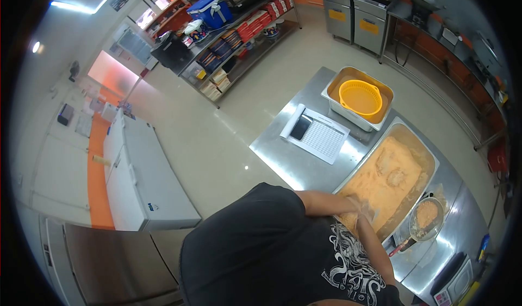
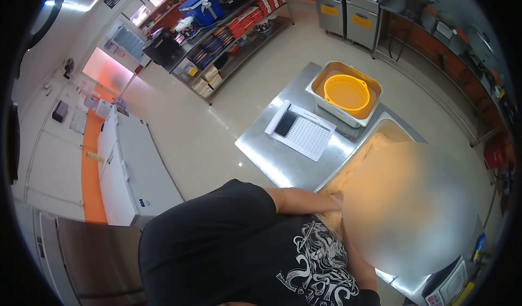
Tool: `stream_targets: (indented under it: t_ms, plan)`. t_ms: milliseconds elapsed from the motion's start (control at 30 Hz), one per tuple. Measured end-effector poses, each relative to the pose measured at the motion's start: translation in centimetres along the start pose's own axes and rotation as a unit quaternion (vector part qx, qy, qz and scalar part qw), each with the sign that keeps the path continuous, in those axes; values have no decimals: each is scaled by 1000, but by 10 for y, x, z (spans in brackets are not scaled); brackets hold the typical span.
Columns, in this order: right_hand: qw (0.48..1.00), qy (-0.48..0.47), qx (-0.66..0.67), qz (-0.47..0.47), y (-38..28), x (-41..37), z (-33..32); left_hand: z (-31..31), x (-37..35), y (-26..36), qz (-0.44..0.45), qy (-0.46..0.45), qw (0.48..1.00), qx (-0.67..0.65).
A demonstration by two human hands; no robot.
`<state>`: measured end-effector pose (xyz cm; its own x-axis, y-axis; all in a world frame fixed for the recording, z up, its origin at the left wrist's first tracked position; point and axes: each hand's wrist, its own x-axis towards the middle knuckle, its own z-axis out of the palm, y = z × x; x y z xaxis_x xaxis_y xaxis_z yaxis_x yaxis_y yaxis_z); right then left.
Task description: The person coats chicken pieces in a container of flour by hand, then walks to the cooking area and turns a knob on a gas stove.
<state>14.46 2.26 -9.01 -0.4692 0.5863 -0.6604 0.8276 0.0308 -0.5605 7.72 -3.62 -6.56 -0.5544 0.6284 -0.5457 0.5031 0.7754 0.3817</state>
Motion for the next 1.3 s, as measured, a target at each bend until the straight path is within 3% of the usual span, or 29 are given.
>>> stream_targets:
  t_ms: [133,167,233,267,367,400,433,467,500,533,600,700,800,900,1000,1100,1200,1300]
  plan:
    - [973,-35,-216,-69,33,12,-18,4,3,-23,3,-19,1000,-21]
    - [948,-81,-294,-96,39,18,-23,3,2,-30,6,-22,1000,-21]
    - [829,-205,-482,-193,31,16,-42,0,1,-42,37,-31,999,2]
    - [811,-218,-500,-211,25,9,-55,1,2,-45,64,-39,997,20]
    - [870,-153,-435,-174,-11,-3,-90,-4,31,-46,178,-63,976,109]
    - [862,-177,-440,-178,-6,27,-95,-20,35,-39,180,-62,976,105]
    - [883,-125,-410,-189,19,56,-91,-93,-16,-1,95,-81,990,65]
    - [956,-79,-270,-88,-16,30,-106,-96,-14,4,57,-52,996,44]
    - [956,-44,-267,-111,-5,49,-97,-99,-8,9,12,-13,1000,25]
    - [954,-11,-267,-138,6,65,-85,-90,-1,9,27,-2,999,20]
    - [968,-38,-244,-45,-26,38,-78,-67,14,-1,50,26,998,10]
    - [911,-126,-303,-248,-13,45,-54,-59,22,7,53,-103,993,-4]
    - [901,-151,-297,-279,-31,1,-86,-85,-8,18,70,-204,976,10]
    - [873,-172,-341,-304,-18,2,-95,-98,-38,17,116,-188,974,48]
    - [878,-112,-403,-235,-12,-11,-108,-86,-44,5,111,-103,987,46]
    - [814,-107,-443,-360,24,-16,-94,-79,-45,5,62,-136,973,175]
    - [862,-75,-410,-288,25,-35,-63,-12,-16,-32,167,-159,946,230]
    - [853,-92,-461,-225,31,-23,-24,-76,-60,17,40,-199,975,91]
